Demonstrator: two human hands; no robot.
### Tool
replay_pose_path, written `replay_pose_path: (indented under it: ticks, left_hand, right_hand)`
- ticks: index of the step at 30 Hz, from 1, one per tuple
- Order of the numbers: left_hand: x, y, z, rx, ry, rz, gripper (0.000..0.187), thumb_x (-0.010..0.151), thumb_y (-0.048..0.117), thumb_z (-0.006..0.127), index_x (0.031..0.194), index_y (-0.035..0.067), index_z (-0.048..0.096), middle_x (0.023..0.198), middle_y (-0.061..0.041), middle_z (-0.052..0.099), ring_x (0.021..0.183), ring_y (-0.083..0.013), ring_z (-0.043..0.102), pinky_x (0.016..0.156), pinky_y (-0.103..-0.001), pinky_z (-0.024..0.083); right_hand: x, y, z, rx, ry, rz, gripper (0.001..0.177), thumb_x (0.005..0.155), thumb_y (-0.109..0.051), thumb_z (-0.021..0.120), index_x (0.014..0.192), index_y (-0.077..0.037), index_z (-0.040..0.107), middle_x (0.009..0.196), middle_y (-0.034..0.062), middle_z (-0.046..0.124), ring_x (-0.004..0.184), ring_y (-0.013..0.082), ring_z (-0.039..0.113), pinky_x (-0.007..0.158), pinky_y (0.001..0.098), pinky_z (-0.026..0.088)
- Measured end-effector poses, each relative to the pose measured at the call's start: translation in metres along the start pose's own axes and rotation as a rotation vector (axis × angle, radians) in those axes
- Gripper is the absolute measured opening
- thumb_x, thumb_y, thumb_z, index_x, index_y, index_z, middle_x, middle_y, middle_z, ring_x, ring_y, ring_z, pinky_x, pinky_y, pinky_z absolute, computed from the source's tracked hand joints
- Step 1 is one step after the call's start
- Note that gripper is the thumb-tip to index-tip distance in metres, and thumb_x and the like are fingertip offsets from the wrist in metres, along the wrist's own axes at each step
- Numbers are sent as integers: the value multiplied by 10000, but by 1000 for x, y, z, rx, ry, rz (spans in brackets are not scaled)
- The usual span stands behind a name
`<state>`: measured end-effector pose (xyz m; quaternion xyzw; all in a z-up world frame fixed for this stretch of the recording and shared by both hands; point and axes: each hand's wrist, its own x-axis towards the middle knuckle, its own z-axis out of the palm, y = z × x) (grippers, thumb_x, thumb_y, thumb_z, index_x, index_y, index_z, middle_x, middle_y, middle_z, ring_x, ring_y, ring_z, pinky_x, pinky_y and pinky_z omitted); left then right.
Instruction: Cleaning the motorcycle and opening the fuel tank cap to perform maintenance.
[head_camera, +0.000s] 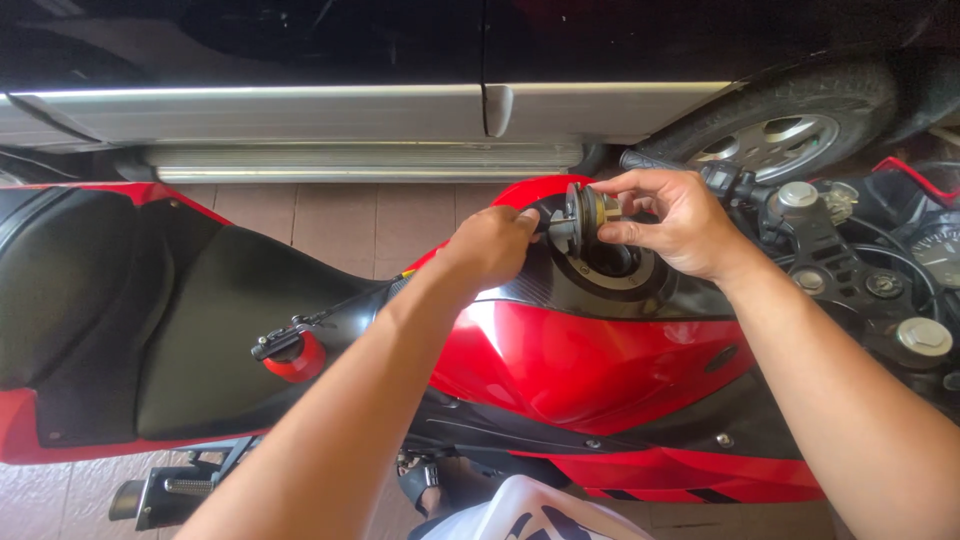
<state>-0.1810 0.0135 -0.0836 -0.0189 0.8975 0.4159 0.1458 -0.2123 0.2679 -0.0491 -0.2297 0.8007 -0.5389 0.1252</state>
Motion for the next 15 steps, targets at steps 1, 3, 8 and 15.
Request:
replay_pose_path:
  ticks: [1, 3, 8, 15]
  left_hand:
    - [4, -1, 0, -127, -69, -57, 487, 1027, 452, 428, 1016, 102, 767, 1072, -189, 699, 1088, -404, 632, 942, -547, 457]
    - [10, -3, -1, -252, -135, -117, 479, 1035, 447, 467, 1034, 80, 775, 1053, -244, 702, 1076, -436, 630, 923, -518, 487]
    - [-17, 31, -18, 113, -58, -90, 412, 1012, 357, 427, 1124, 88, 718, 1113, -185, 707, 1068, -376, 676, 902, -501, 469]
    - [39, -7, 27, 387, -128, 11, 353, 985, 178, 422, 1198, 122, 698, 1228, -214, 652, 1187, -444, 611, 942, -623, 436]
  right_hand:
    - [0, 0, -1, -8, -4, 0, 476, 783, -156, 876, 1234, -80, 746, 894, -40, 628, 840, 54, 567, 819, 251, 512]
    - [2, -3, 1, -13, -10, -3, 473, 785, -156, 876, 1233, -78, 747, 894, -36, 632, 838, 53, 571, 823, 252, 521]
    - [0, -12, 6, 93, -8, 2, 473, 778, -169, 859, 1222, -77, 724, 994, -44, 727, 864, 45, 626, 831, 245, 531]
    - [-1, -4, 3, 17, 13, -50, 481, 793, -173, 875, 1240, -61, 738, 967, -44, 683, 865, 49, 568, 826, 239, 510]
